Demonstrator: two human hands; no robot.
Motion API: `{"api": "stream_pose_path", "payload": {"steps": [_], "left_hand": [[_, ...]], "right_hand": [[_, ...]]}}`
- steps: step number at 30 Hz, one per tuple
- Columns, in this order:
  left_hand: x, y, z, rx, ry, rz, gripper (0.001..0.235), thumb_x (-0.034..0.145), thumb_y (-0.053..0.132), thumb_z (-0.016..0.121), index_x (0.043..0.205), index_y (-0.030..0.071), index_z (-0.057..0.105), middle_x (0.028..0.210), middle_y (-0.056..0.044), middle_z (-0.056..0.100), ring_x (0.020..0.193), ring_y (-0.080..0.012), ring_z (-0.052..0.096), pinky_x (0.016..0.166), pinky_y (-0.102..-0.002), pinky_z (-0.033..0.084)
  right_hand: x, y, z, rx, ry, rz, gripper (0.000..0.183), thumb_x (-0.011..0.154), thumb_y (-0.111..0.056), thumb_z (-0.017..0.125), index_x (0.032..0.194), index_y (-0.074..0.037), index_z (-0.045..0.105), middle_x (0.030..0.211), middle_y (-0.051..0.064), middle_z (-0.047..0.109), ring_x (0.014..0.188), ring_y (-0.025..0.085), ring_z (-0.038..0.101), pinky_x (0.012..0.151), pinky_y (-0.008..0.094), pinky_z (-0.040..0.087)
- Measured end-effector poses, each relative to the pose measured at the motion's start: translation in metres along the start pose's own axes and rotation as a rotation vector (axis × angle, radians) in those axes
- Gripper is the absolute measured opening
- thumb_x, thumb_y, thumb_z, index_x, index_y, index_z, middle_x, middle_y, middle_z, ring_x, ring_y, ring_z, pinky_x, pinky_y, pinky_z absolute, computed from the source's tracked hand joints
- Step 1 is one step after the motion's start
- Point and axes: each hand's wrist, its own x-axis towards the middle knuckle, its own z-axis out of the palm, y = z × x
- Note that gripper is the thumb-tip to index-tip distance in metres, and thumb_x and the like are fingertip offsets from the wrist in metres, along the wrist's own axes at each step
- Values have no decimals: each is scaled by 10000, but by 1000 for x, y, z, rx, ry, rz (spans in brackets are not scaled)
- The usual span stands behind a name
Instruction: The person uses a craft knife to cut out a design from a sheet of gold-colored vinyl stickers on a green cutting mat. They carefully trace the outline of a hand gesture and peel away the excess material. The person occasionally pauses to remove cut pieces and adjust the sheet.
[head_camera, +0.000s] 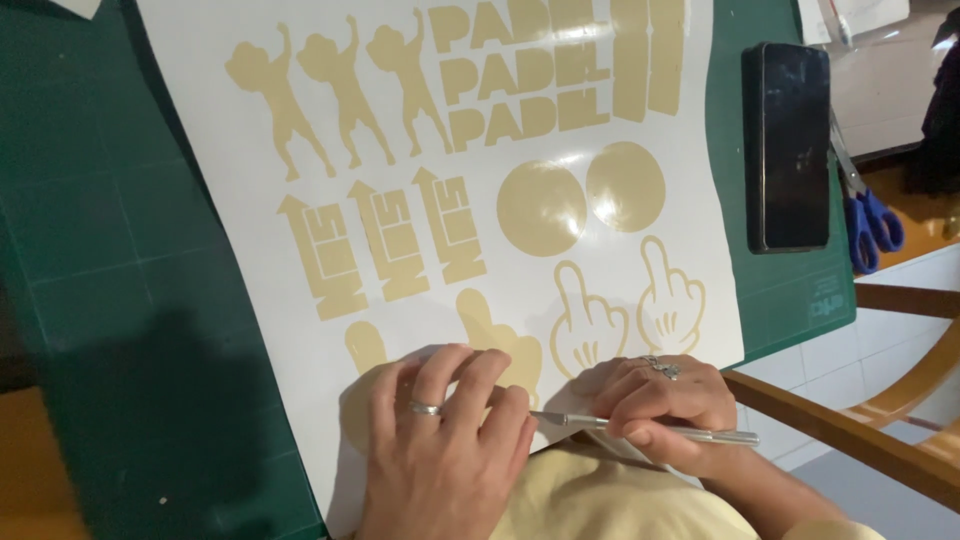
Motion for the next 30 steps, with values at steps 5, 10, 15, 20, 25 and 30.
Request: {"api": "stream_pose_path", "payload": {"steps": [5, 10, 15, 20, 25, 30], "left_hand": [[0, -1, -4, -73, -64, 7, 153, 941, 260, 783, 861, 201, 667, 1218, 18, 711, 1186, -246, 640, 956, -492, 508], [12, -2, -12, -126, -16, 1, 276, 983, 148, 812, 780, 175, 628, 1158, 5, 757, 1108, -242, 685, 892, -468, 516], [13, -8, -12, -163, -59, 24, 235, 953, 168, 853, 811, 188, 666, 1144, -1, 769, 1105, -248, 689, 889, -455, 511], [13, -11, -12, -186, -136, 4, 223, 900, 228, 916, 844, 205, 701, 1154, 29, 757, 1093, -250, 669, 932, -457, 493], [15, -12, -13, -184, -171, 12, 205, 903, 268, 913, 893, 210, 717, 1168, 49, 734, 1094, -242, 642, 927, -460, 471], [15, -14, -15, -194, -212, 24, 193, 906, 326, 907, 899, 208, 754, 1182, 33, 741, 1103, -248, 640, 930, -463, 469]], "right_hand": [[-1, 4, -4, 53, 32, -25, 299, 1046, -229, 610, 801, -65, 658, 707, 72, 684, 598, 247, 706, 607, 354, 596], [5, -1, -6, 45, -40, -56, 293, 1059, -219, 588, 821, -66, 666, 726, 79, 688, 623, 249, 680, 688, 389, 651], [10, -5, -4, 46, -67, -77, 287, 1062, -216, 575, 828, -71, 654, 741, 76, 687, 618, 258, 660, 650, 390, 613], [10, -7, -4, 4, -96, -108, 264, 1065, -251, 595, 882, -86, 689, 774, 77, 701, 615, 271, 666, 626, 361, 585], [17, -17, 0, -190, -184, -242, 335, 1091, -318, 561, 935, -73, 728, 827, 77, 727, 729, 261, 723, 696, 373, 639], [15, -15, -2, -250, -196, -262, 292, 1089, -314, 578, 981, -94, 737, 908, 93, 776, 697, 239, 709, 635, 345, 609]]}}
